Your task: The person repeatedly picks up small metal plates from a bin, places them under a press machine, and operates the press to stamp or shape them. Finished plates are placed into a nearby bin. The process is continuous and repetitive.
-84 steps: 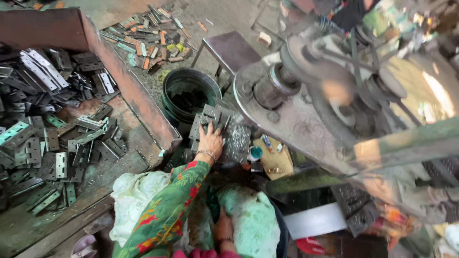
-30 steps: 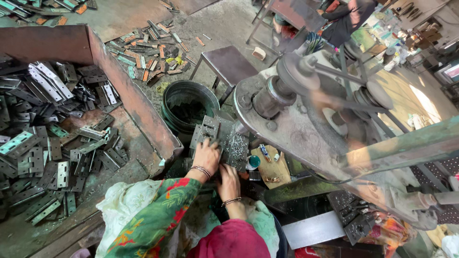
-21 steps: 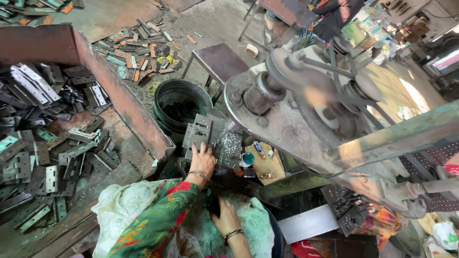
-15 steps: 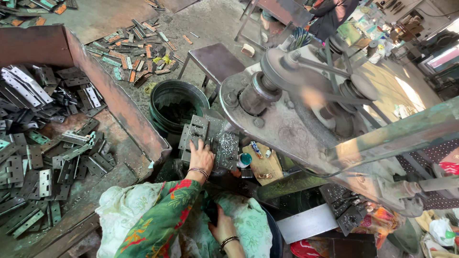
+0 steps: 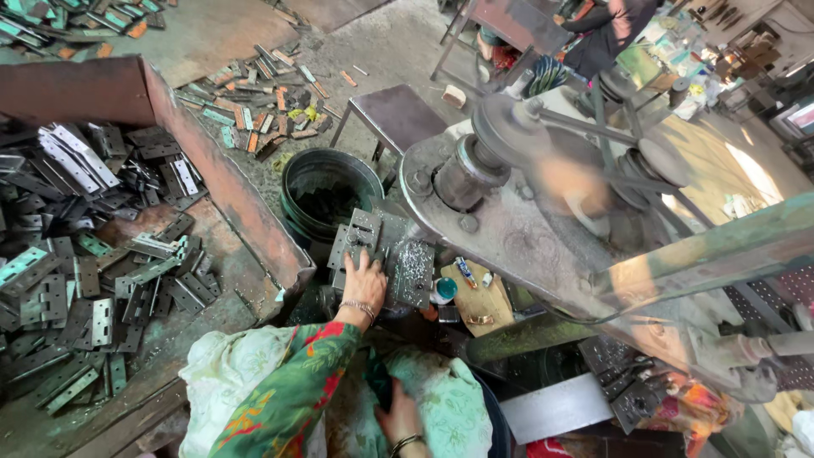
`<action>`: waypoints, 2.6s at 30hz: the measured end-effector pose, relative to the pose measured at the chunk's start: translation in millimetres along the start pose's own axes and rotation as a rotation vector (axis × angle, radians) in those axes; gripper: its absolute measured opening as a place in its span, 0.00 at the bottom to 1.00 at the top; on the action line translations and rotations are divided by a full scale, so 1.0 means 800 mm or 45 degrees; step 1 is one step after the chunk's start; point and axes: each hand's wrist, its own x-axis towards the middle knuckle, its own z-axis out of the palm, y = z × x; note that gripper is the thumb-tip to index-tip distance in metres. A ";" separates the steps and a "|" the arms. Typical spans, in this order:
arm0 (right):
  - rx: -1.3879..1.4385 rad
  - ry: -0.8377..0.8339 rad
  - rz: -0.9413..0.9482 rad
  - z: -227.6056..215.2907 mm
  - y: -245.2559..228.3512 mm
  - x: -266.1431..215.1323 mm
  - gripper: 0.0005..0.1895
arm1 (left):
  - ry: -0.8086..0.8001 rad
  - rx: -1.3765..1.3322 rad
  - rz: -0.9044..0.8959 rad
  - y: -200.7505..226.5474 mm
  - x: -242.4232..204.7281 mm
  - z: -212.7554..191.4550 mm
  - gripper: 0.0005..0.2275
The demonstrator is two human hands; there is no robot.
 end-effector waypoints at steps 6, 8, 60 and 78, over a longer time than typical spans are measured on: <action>-0.103 0.096 0.056 -0.007 -0.006 -0.010 0.39 | -0.023 -0.034 -0.054 0.002 0.023 -0.005 0.15; -0.061 0.157 0.044 0.019 -0.003 -0.013 0.39 | 0.012 -0.022 -0.052 0.002 0.026 -0.003 0.15; -0.187 0.125 -0.099 -0.066 -0.019 -0.016 0.36 | 0.414 -0.242 -1.478 -0.384 -0.333 0.183 0.17; -0.093 0.109 -0.099 -0.058 -0.021 -0.019 0.32 | 1.050 -0.736 -1.605 -0.384 -0.282 0.154 0.26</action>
